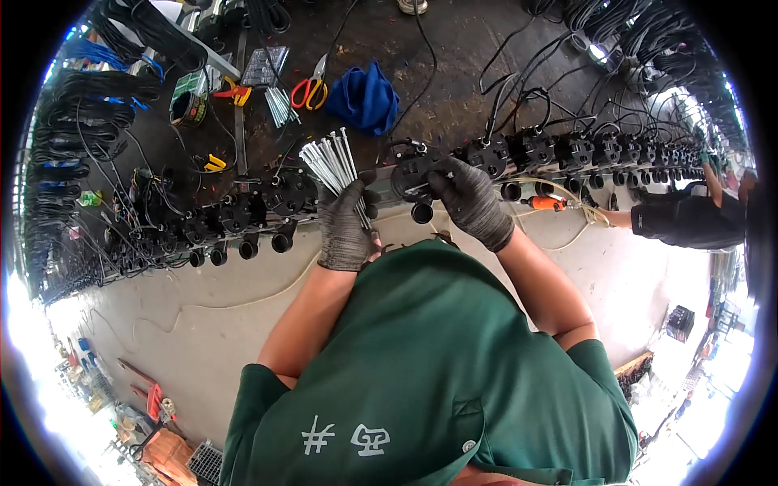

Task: The person inserts long bolts into water pump casings by hand, fastens them using a pneumatic screwdriver, and repositions the assembled pumps on the workbench.

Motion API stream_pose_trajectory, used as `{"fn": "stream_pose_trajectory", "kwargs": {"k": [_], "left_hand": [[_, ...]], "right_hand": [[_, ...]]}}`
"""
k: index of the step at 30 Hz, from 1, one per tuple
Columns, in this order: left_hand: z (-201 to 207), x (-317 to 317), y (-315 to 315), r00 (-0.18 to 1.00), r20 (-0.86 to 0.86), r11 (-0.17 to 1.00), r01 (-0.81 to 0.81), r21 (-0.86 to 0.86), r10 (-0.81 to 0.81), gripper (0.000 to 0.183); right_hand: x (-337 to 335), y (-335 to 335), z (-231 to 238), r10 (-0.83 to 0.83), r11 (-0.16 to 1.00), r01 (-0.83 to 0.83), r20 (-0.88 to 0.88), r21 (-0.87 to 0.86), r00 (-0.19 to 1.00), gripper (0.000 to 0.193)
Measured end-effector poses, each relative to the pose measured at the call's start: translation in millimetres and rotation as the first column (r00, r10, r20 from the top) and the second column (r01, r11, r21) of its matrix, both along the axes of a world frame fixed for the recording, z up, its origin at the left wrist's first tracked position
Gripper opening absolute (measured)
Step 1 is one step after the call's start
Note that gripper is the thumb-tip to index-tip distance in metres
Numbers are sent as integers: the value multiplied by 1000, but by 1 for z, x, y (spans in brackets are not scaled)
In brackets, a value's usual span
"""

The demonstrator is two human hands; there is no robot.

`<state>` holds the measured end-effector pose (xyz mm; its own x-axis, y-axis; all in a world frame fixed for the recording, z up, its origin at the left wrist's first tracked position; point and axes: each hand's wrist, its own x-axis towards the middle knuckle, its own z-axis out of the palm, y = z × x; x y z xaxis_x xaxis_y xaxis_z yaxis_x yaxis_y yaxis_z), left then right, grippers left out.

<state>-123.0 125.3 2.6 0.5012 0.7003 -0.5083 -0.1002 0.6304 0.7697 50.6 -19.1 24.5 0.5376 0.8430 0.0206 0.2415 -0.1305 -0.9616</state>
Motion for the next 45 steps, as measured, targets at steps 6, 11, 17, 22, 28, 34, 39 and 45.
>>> {"fn": "stream_pose_trajectory", "kwargs": {"k": [6, 11, 17, 22, 28, 34, 39, 45], "left_hand": [[5, -3, -1, 1000, 17, 999, -6, 39, 6, 19], [8, 1, -1, 997, -69, 996, 28, 82, -22, 19], [17, 8, -4, 981, -14, 976, 196, 95, -196, 19], [33, 23, -12, 894, -108, 868, 448, 214, -435, 27], [26, 36, -17, 861, -135, 833, 509, 215, -491, 33], [17, 40, 6, 934, -190, 928, 333, 166, -301, 24], [20, 46, 4, 958, -148, 956, 264, 129, -245, 18], [21, 50, -2, 978, -28, 978, 208, 36, -207, 15]], "right_hand": [[-1, 6, -21, 161, 982, -96, 446, -165, 880, 18], [-4, 18, -18, 375, 882, -73, 600, -465, 707, 39], [5, 18, 21, 163, 935, -171, -55, -311, 985, 36], [23, 22, 13, 22, 998, -44, -431, -42, 902, 35], [42, 13, 18, -120, 992, 69, -594, -107, 796, 26], [82, 2, 18, -261, 913, 366, -433, 181, 863, 16], [89, 14, -9, -164, 986, 163, 341, 32, 926, 19], [94, 21, -14, -35, 991, 80, 362, -111, 932, 24]]}}
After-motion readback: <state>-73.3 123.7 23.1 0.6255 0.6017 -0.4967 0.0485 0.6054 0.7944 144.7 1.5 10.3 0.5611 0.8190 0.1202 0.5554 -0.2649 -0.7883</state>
